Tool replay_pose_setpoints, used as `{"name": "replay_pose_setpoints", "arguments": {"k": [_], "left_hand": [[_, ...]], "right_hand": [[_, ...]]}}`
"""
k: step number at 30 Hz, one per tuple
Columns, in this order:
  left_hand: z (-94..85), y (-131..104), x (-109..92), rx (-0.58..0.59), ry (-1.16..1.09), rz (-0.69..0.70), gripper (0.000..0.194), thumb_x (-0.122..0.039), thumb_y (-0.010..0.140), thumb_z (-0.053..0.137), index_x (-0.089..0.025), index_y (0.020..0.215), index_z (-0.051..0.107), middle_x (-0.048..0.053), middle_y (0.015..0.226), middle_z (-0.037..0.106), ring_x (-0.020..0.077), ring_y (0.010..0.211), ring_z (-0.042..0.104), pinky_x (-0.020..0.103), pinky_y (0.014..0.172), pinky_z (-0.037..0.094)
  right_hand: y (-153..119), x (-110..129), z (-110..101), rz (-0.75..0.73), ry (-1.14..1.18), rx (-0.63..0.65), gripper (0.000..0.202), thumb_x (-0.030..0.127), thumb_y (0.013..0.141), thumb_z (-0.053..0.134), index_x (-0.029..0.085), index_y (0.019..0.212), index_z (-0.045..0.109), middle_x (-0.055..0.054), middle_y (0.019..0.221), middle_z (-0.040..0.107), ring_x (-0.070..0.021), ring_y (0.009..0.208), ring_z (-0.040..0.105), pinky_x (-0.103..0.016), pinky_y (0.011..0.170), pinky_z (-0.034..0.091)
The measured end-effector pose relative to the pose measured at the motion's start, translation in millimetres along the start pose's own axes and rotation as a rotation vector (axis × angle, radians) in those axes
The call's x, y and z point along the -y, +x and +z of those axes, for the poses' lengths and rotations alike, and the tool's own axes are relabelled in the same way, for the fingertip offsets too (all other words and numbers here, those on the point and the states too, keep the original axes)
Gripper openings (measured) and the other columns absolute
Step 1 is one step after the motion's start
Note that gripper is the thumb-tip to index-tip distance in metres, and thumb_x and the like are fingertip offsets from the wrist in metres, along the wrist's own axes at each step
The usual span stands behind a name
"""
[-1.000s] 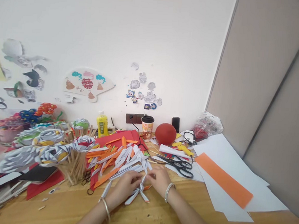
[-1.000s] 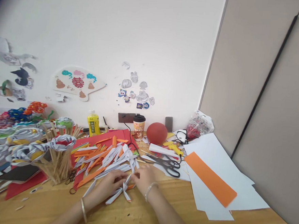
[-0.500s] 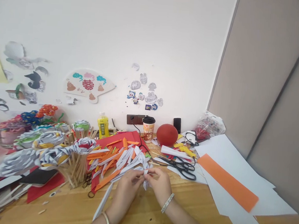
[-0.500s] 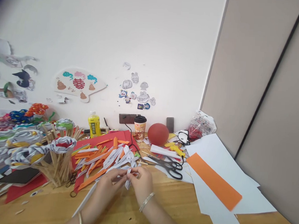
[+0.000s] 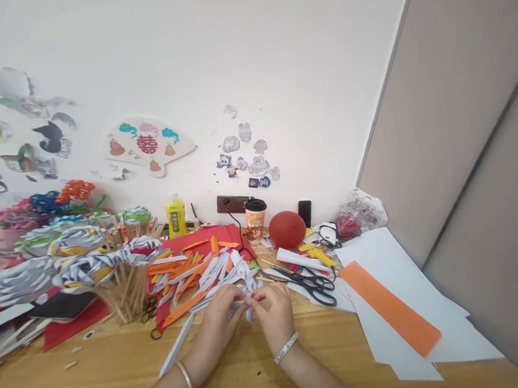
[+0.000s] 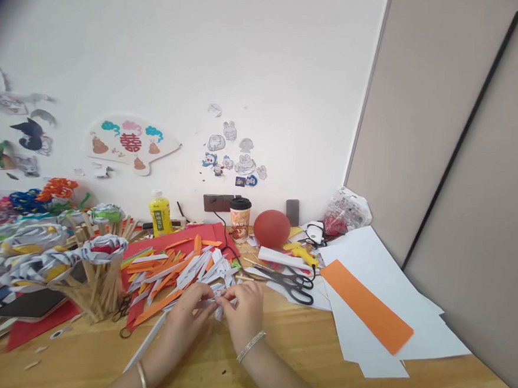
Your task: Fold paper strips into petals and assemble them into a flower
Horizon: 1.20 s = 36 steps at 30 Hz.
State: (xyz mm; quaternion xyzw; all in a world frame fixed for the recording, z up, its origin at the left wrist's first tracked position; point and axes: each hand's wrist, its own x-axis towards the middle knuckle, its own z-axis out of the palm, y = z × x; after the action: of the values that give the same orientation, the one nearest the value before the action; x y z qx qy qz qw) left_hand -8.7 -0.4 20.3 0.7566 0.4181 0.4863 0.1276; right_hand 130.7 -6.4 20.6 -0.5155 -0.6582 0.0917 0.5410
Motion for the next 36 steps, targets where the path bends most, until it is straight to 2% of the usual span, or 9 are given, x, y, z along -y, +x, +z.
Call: {"name": "replay_pose_setpoints", "arguments": {"k": [5, 8, 14, 18, 22, 24, 29, 36], "left_hand": [[-6.9, 4, -11, 0.086, -0.102, -0.02, 0.011, -0.028, 0.08, 0.051, -0.02, 0.073, 0.053, 0.001, 0.073, 0.058, 0.017, 0.069, 0.054, 0.027, 0.065, 0.046], [-10.6, 6, -15, 0.117, -0.153, -0.059, 0.013, -0.03, 0.08, 0.052, -0.02, 0.071, 0.052, 0.001, 0.073, 0.058, 0.0168, 0.068, 0.054, 0.027, 0.065, 0.045], [-15.3, 7, -2, 0.206, -0.3, -0.12, 0.011, -0.03, 0.078, 0.055, -0.02, 0.077, 0.053, 0.003, 0.081, 0.06, 0.0174, 0.078, 0.056, 0.028, 0.073, 0.046], [-16.9, 7, 2, 0.208, -0.3, -0.1, 0.01, -0.03, 0.078, 0.056, -0.019, 0.078, 0.054, 0.003, 0.084, 0.061, 0.0177, 0.081, 0.056, 0.029, 0.077, 0.046], [-18.0, 7, -1, 0.22, -0.278, -0.095, 0.01, -0.03, 0.078, 0.057, -0.02, 0.076, 0.055, 0.003, 0.082, 0.061, 0.0173, 0.078, 0.056, 0.028, 0.075, 0.046], [-18.0, 7, 0, 0.241, -0.277, -0.117, 0.011, -0.03, 0.079, 0.057, -0.019, 0.076, 0.055, 0.002, 0.08, 0.061, 0.017, 0.076, 0.056, 0.027, 0.072, 0.045], [-16.5, 6, 2, 0.313, -0.389, -0.214, 0.018, -0.036, 0.081, 0.055, -0.018, 0.08, 0.052, 0.002, 0.079, 0.06, 0.0158, 0.073, 0.056, 0.025, 0.066, 0.044], [-14.1, 6, 1, 0.355, -0.381, -0.259, 0.019, -0.036, 0.079, 0.057, -0.018, 0.08, 0.052, 0.002, 0.08, 0.059, 0.0164, 0.075, 0.056, 0.025, 0.068, 0.044]], "right_hand": [[1, 2, -4, -0.104, 0.014, 0.021, 0.018, 0.008, 0.066, 0.072, 0.019, 0.064, 0.058, 0.001, 0.067, 0.062, -0.0181, 0.075, 0.053, -0.03, 0.071, 0.038], [2, 2, -7, -0.163, 0.056, 0.028, 0.014, 0.012, 0.069, 0.07, 0.019, 0.066, 0.059, 0.001, 0.068, 0.062, -0.0181, 0.074, 0.053, -0.03, 0.07, 0.039], [7, 3, -17, -0.267, 0.191, 0.141, 0.0, 0.021, 0.078, 0.063, 0.022, 0.078, 0.063, -0.001, 0.078, 0.066, -0.0182, 0.08, 0.057, -0.032, 0.076, 0.04], [8, 3, -18, -0.246, 0.192, 0.15, 0.002, 0.022, 0.078, 0.063, 0.022, 0.079, 0.064, -0.001, 0.079, 0.066, -0.0183, 0.08, 0.057, -0.033, 0.079, 0.04], [8, 1, -17, -0.235, 0.202, 0.149, 0.002, 0.021, 0.076, 0.065, 0.021, 0.078, 0.064, -0.002, 0.078, 0.066, -0.0184, 0.08, 0.056, -0.032, 0.077, 0.041], [8, 2, -17, -0.204, 0.204, 0.162, 0.004, 0.019, 0.073, 0.066, 0.02, 0.075, 0.063, -0.001, 0.077, 0.065, -0.0179, 0.078, 0.056, -0.032, 0.079, 0.04], [8, 3, -16, -0.016, 0.246, 0.197, 0.004, 0.016, 0.072, 0.065, 0.019, 0.072, 0.063, -0.001, 0.077, 0.064, -0.0176, 0.08, 0.056, -0.029, 0.075, 0.042], [9, 0, -14, 0.01, 0.284, 0.231, 0.006, 0.014, 0.071, 0.064, 0.019, 0.072, 0.065, -0.001, 0.077, 0.065, -0.0174, 0.082, 0.057, -0.029, 0.077, 0.041]]}}
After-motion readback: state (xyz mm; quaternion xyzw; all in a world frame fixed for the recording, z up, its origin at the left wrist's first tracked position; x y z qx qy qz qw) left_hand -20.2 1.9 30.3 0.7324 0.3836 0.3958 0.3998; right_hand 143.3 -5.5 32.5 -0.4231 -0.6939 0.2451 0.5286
